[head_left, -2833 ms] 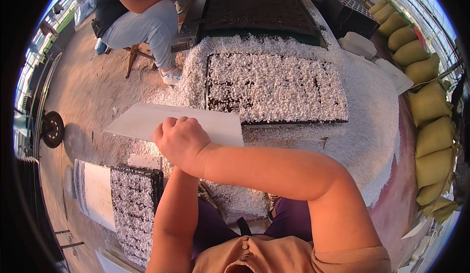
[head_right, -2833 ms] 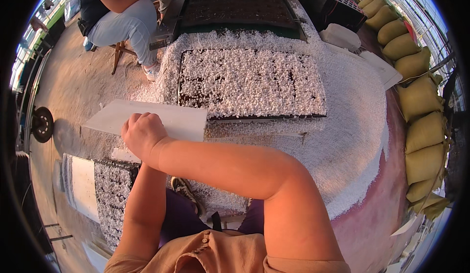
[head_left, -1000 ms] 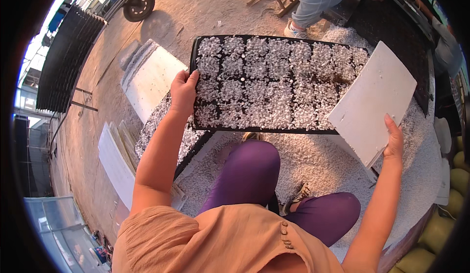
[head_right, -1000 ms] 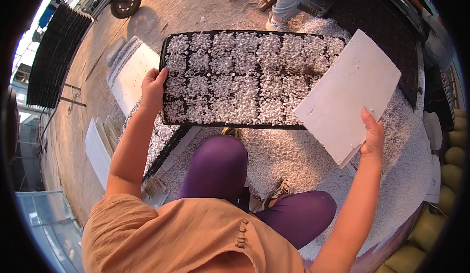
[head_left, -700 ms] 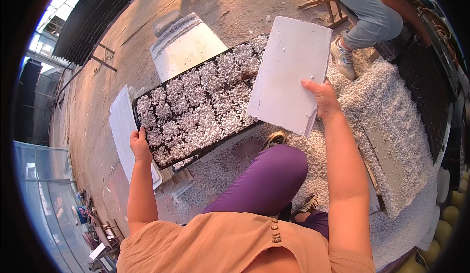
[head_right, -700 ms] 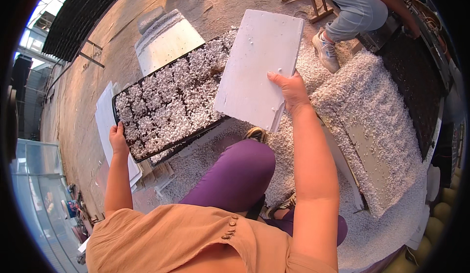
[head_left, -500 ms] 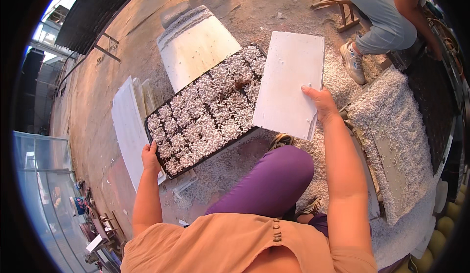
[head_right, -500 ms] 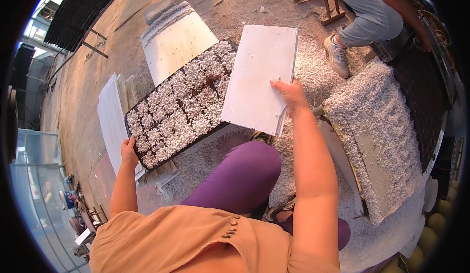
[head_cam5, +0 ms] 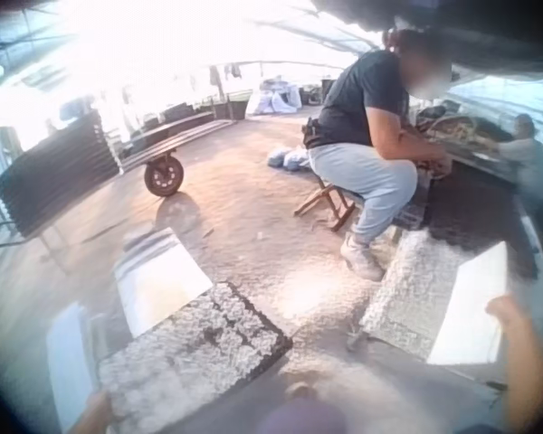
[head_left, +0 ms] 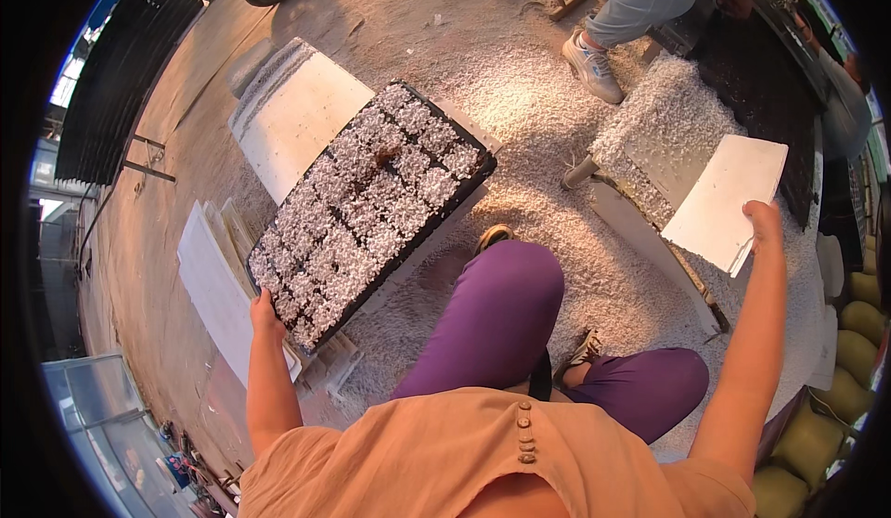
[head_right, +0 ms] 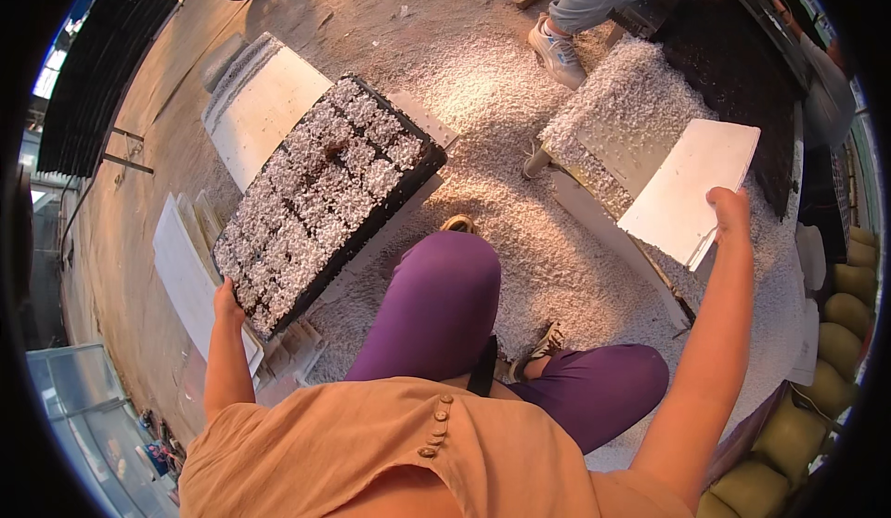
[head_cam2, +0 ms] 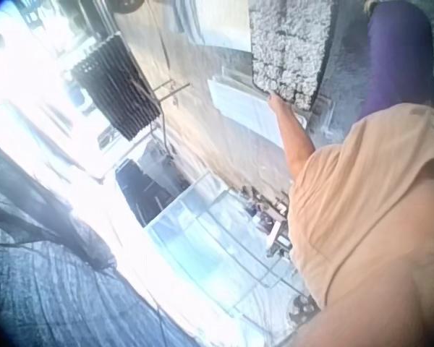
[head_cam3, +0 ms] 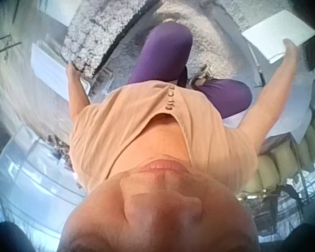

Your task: The person scoops white granular material from a pile and spreads it into black trays using a white rectangular board. They repeatedly fill each tray, level the surface, and stack the filled trays to the side.

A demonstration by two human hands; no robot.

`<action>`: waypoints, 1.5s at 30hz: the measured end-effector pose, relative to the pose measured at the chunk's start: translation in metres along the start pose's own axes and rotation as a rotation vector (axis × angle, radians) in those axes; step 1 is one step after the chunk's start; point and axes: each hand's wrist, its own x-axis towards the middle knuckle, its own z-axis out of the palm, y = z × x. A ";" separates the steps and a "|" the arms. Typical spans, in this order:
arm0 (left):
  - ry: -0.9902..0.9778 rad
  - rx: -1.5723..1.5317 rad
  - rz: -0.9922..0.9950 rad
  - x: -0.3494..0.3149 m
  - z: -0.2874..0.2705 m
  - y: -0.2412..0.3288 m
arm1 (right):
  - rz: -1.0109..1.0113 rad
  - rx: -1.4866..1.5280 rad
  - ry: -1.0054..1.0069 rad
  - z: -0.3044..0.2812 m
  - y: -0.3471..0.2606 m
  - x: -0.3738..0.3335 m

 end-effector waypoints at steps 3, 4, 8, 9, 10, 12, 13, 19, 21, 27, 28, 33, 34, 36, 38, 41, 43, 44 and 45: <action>-0.058 -0.006 -0.012 0.008 -0.004 0.004 | 0.133 0.016 0.178 -0.094 0.039 -0.006; -0.094 -0.009 -0.016 0.006 0.001 0.007 | 0.168 0.005 0.249 -0.133 0.058 -0.010; -0.189 -0.025 -0.092 0.008 0.008 0.015 | 0.132 -0.205 0.500 -0.215 0.090 -0.057; -0.240 -0.063 -0.155 0.010 0.007 0.014 | 0.073 -0.280 0.562 -0.214 0.083 -0.075; -0.292 -0.100 -0.219 0.012 0.005 0.014 | 0.028 -0.205 0.510 -0.222 0.089 -0.080; -0.311 -0.089 -0.266 0.021 0.006 0.014 | -0.053 -0.056 0.421 -0.233 0.100 -0.102; -0.320 -0.091 -0.286 0.019 0.009 0.014 | -0.070 -0.090 0.449 -0.228 0.102 -0.109; -0.181 -0.058 0.001 0.013 0.022 0.031 | -0.163 -0.225 0.579 -0.162 0.090 -0.133; -0.003 0.179 0.409 0.028 0.025 0.051 | -0.098 -0.107 0.603 -0.176 0.102 -0.134; -0.345 0.393 0.821 -0.068 0.221 0.132 | 0.009 0.585 0.942 -0.192 0.172 -0.171; -0.550 0.389 0.896 -0.054 0.254 0.136 | 0.005 0.667 0.986 -0.191 0.198 -0.180; -1.061 0.565 0.892 -0.264 0.501 0.086 | 0.316 0.733 1.301 -0.171 0.324 -0.262; -1.129 0.661 0.667 -0.302 0.540 0.071 | 0.317 0.765 1.362 -0.165 0.346 -0.281; -1.327 0.513 0.396 -0.361 0.605 0.032 | 0.558 0.702 1.539 -0.152 0.351 -0.305; -1.467 0.444 0.139 -0.402 0.669 -0.006 | 0.506 0.670 1.635 -0.147 0.414 -0.340; -1.504 0.348 -0.038 -0.448 0.747 -0.047 | 0.536 0.664 1.609 -0.162 0.475 -0.348; -1.441 0.277 -0.143 -0.459 0.783 -0.062 | 0.669 0.445 1.627 -0.184 0.459 -0.307; -1.428 0.250 -0.185 -0.463 0.802 -0.069 | 0.776 0.214 1.666 -0.195 0.415 -0.252; -1.412 0.237 -0.227 -0.469 0.816 -0.073 | 0.782 0.205 1.671 -0.207 0.397 -0.210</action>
